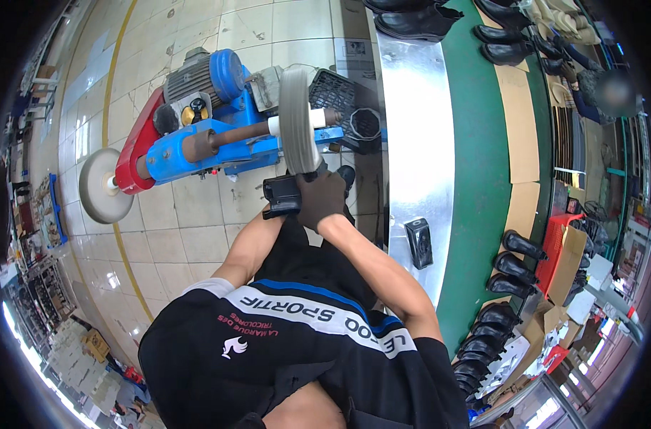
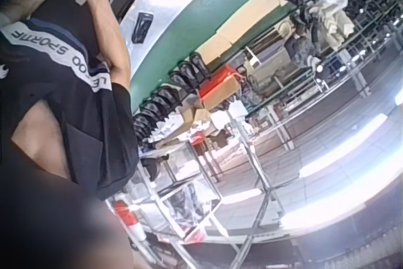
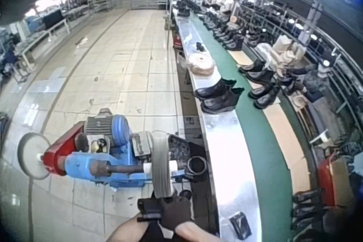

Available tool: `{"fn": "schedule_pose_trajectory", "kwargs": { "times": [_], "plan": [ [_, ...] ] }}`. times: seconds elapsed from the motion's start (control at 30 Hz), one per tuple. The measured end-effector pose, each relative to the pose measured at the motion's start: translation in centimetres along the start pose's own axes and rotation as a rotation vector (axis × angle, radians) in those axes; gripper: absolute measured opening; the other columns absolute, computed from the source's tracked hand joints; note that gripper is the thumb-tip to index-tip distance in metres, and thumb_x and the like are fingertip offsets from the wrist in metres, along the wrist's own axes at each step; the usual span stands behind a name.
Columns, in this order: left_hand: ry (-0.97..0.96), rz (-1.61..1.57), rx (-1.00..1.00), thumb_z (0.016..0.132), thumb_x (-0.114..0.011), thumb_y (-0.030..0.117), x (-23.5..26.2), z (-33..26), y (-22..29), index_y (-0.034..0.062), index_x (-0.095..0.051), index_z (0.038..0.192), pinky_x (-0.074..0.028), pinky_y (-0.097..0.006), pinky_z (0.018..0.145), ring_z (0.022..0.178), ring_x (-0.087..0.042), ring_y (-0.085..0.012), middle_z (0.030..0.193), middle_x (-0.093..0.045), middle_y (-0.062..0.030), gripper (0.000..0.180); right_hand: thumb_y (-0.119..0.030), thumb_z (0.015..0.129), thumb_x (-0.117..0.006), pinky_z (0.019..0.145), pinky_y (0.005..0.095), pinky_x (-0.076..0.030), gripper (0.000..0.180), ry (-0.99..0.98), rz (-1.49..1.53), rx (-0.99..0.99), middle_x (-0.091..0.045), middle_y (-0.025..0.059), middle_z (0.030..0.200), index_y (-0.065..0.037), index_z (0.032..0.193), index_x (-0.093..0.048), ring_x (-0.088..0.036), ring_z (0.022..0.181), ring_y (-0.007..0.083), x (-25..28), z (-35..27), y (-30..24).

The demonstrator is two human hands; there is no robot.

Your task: Polishing the soles and sides of black boots using a rotary brush machine.

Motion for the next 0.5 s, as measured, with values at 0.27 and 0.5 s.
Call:
{"fn": "schedule_pose_trajectory", "kwargs": {
  "times": [0.27, 0.5],
  "plan": [
    [0.245, 0.083, -0.070, 0.087, -0.030, 0.057, -4.4, -3.8, -0.8, 0.0041, -0.044, 0.122, -0.039, -0.041, 0.094, 0.110, -0.048, -0.0252, 0.118, -0.050, -0.0138, 0.065, -0.031, 0.057, -0.070, 0.077, 0.0452, -0.042, 0.068, 0.199, 0.187, 0.005, -0.054, 0.0230, 0.093, -0.015, 0.119, -0.050, -0.052, 0.086, 0.0388, 2.3, -7.4, -0.2],
    [0.332, 0.123, -0.292, 0.089, -0.033, 0.046, 2.0, -0.6, 2.0, 0.0028, -0.045, 0.118, -0.039, -0.039, 0.093, 0.105, -0.050, -0.0252, 0.112, -0.054, -0.0142, 0.053, -0.026, 0.072, -0.065, 0.074, 0.0325, -0.047, 0.051, 0.169, 1.156, -0.175, -0.058, 0.0108, 0.098, -0.006, 0.116, -0.050, -0.058, 0.087, 0.0179, -3.8, -9.3, 5.7]
  ]
}}
Point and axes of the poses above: each hand's wrist, its own z-axis towards the middle knuckle, its own x-axis out of the back of the hand, y = z × x, the point moved 6 cm from there along z, towards the middle knuckle
